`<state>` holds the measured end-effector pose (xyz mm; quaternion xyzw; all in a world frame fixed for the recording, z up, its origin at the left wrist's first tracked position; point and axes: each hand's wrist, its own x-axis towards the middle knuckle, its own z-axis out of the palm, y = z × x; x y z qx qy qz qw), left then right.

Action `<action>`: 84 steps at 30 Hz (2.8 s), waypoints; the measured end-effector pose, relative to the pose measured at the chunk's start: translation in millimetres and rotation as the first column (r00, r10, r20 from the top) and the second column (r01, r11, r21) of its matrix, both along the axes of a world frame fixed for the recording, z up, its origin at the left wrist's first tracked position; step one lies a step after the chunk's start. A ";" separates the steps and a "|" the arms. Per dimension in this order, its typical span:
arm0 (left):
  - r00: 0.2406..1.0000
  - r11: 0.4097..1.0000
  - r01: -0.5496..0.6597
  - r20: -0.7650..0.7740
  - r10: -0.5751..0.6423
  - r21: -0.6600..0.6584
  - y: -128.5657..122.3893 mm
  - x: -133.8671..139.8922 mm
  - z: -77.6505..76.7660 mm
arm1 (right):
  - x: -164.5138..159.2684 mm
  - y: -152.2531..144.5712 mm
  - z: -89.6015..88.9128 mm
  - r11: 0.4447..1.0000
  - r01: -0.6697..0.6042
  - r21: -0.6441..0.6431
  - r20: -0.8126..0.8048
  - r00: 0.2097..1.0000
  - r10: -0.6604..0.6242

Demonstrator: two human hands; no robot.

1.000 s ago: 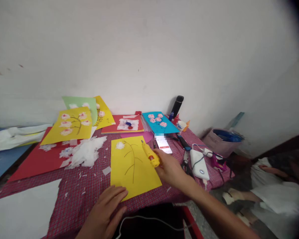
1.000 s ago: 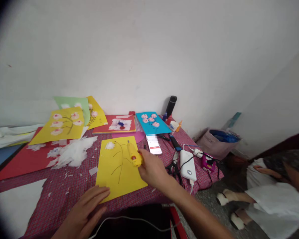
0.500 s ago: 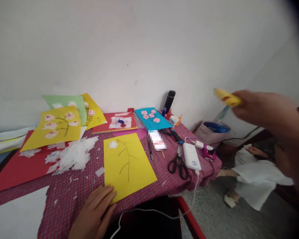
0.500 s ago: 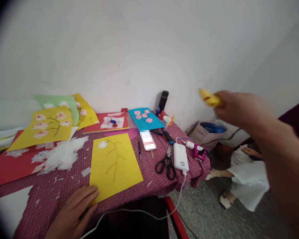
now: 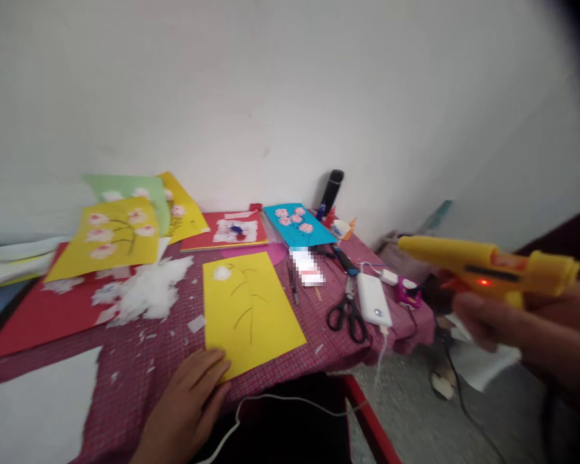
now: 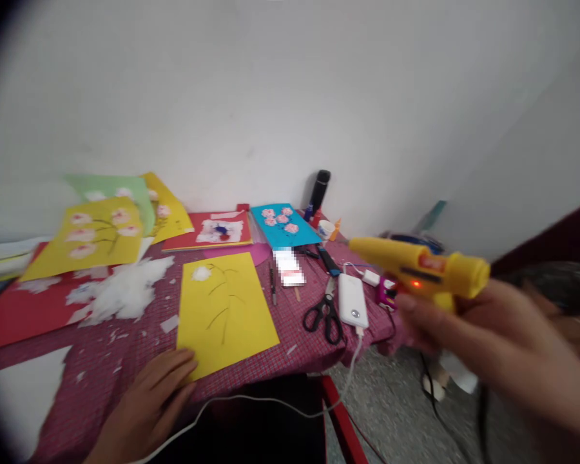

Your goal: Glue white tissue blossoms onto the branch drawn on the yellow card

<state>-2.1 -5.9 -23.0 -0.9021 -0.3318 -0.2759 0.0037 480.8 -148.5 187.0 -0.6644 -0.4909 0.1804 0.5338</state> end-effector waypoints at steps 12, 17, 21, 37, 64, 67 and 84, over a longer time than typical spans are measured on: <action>0.989 0.997 -0.032 -0.149 0.020 -0.076 -9.8 6.0 19.4 | -223.7 197.3 -114.1 0.882 -0.472 0.010 -0.388 0.811 0.438; 0.988 1.000 -0.017 -0.152 0.016 -0.007 -11.6 8.7 14.2 | -218.2 182.0 -170.9 0.868 -0.492 -0.065 -0.072 0.870 0.487; 0.993 1.000 -0.003 -0.120 0.007 0.029 -8.9 5.2 22.2 | -202.9 176.2 -181.1 0.888 -0.453 -0.074 -0.009 0.891 0.454; 0.969 0.998 0.025 -0.243 -0.040 -0.064 -1.9 -0.3 24.0 | -185.5 183.4 -196.5 0.941 -0.330 -0.076 -0.077 0.943 0.324; 0.997 0.998 -0.028 -0.068 0.024 -0.062 -5.6 -5.3 27.5 | -193.0 176.4 -193.2 0.912 -0.377 -0.161 -0.223 0.914 0.339; 0.999 0.994 -0.012 -0.047 0.007 -0.108 -5.3 -3.6 32.9 | -191.5 176.6 -192.2 0.921 -0.358 -0.155 -0.230 0.919 0.319; 0.999 0.994 -0.023 -0.045 0.019 -0.109 -4.9 -13.2 35.7 | -195.4 178.6 -186.2 0.909 -0.374 -0.183 -0.285 0.905 0.315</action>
